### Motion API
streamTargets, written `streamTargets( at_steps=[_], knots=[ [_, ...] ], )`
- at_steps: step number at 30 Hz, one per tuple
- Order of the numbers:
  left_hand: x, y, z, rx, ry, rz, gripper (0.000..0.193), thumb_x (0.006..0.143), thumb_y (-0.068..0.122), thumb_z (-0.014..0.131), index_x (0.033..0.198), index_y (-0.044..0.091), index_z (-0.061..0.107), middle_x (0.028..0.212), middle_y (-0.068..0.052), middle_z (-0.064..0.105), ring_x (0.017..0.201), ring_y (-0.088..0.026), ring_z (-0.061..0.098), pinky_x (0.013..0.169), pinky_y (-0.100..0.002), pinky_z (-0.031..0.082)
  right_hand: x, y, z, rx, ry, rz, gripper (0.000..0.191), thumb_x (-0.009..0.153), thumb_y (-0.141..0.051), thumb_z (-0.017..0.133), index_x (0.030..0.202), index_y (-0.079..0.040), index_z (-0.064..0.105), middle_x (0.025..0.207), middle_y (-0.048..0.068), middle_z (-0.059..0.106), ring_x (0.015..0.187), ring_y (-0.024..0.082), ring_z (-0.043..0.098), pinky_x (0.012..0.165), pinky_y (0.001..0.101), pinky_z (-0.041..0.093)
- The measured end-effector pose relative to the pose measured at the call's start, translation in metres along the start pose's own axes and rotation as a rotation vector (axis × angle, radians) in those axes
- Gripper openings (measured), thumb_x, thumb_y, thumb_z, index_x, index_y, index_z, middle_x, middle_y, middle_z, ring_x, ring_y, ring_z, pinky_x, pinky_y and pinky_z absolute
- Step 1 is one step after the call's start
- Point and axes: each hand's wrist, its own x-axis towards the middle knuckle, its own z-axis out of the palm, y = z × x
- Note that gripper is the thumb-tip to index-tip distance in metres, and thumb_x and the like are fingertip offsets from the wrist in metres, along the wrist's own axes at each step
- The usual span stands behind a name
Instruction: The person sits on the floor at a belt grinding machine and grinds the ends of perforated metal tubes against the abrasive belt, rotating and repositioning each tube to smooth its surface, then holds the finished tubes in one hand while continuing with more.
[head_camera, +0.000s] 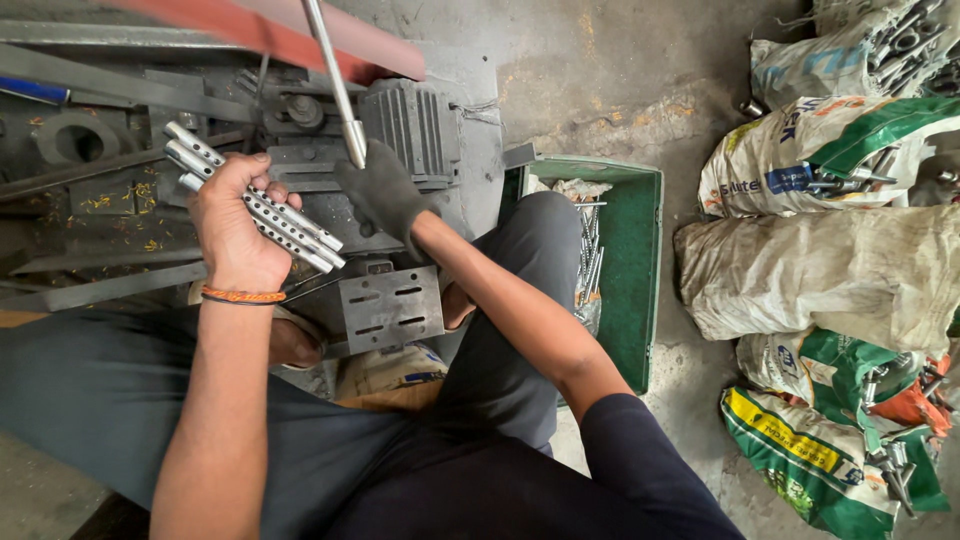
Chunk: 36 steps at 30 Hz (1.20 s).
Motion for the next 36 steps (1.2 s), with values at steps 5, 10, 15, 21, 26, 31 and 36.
streamTargets(
  at_steps=[5,10,15,21,26,31,36],
  knots=[
    [-0.001,0.002,0.001,-0.029,-0.004,-0.004,0.022,0.085,0.006,0.073,0.074,0.012,0.056,0.069,0.001,0.051,0.061,-0.014,0.053,0.065,-0.036,0.052,0.010,0.000,0.001,0.057,-0.010,-0.025,0.024,0.092,-0.019,0.058,0.087,0.001,0.046,0.058,0.004,0.048,0.036,0.016,0.049,0.028,0.0360,0.044],
    [-0.001,0.003,0.002,-0.020,-0.013,0.007,0.022,0.085,0.005,0.073,0.073,0.011,0.055,0.069,0.001,0.051,0.061,-0.014,0.054,0.065,-0.036,0.052,0.018,-0.003,0.000,0.065,-0.024,-0.068,0.019,0.091,-0.014,0.058,0.090,0.002,0.048,0.057,0.006,0.050,0.034,0.017,0.051,0.028,0.0374,0.044],
    [-0.002,0.006,0.002,-0.022,-0.009,0.031,0.022,0.084,0.004,0.073,0.074,0.011,0.055,0.069,0.000,0.051,0.061,-0.014,0.054,0.064,-0.036,0.052,0.034,-0.012,-0.006,0.012,-0.015,0.040,0.014,0.090,-0.013,0.057,0.091,-0.003,0.048,0.052,0.006,0.051,0.032,0.019,0.050,0.026,0.0375,0.041],
    [0.001,0.007,0.002,-0.051,-0.020,-0.015,0.023,0.085,0.006,0.072,0.073,0.012,0.054,0.069,0.001,0.050,0.061,-0.014,0.054,0.065,-0.036,0.052,0.056,-0.005,-0.006,0.038,-0.019,-0.017,0.015,0.090,-0.011,0.059,0.089,-0.002,0.048,0.054,0.006,0.050,0.034,0.019,0.049,0.027,0.0376,0.040],
    [0.004,0.003,0.001,-0.028,-0.027,0.002,0.024,0.086,0.006,0.072,0.074,0.012,0.053,0.069,0.002,0.050,0.062,-0.013,0.054,0.066,-0.036,0.052,0.066,0.001,-0.004,0.112,-0.024,-0.076,0.015,0.090,-0.013,0.058,0.090,-0.002,0.048,0.055,0.005,0.050,0.035,0.017,0.050,0.028,0.0372,0.044],
    [0.007,0.001,0.003,-0.030,-0.014,0.010,0.022,0.086,0.005,0.073,0.075,0.012,0.055,0.069,0.001,0.050,0.060,-0.014,0.054,0.064,-0.036,0.052,0.066,-0.007,-0.003,0.124,-0.042,-0.061,0.021,0.093,-0.020,0.061,0.091,-0.002,0.050,0.054,0.004,0.050,0.034,0.016,0.050,0.028,0.0358,0.044],
    [0.008,0.000,0.004,-0.049,0.005,-0.014,0.022,0.085,0.004,0.073,0.075,0.012,0.055,0.068,0.001,0.050,0.059,-0.014,0.053,0.063,-0.036,0.052,0.066,-0.016,-0.001,0.185,-0.064,-0.083,0.021,0.093,-0.021,0.062,0.092,-0.002,0.052,0.057,0.002,0.048,0.036,0.014,0.049,0.028,0.0344,0.042]
  ],
)
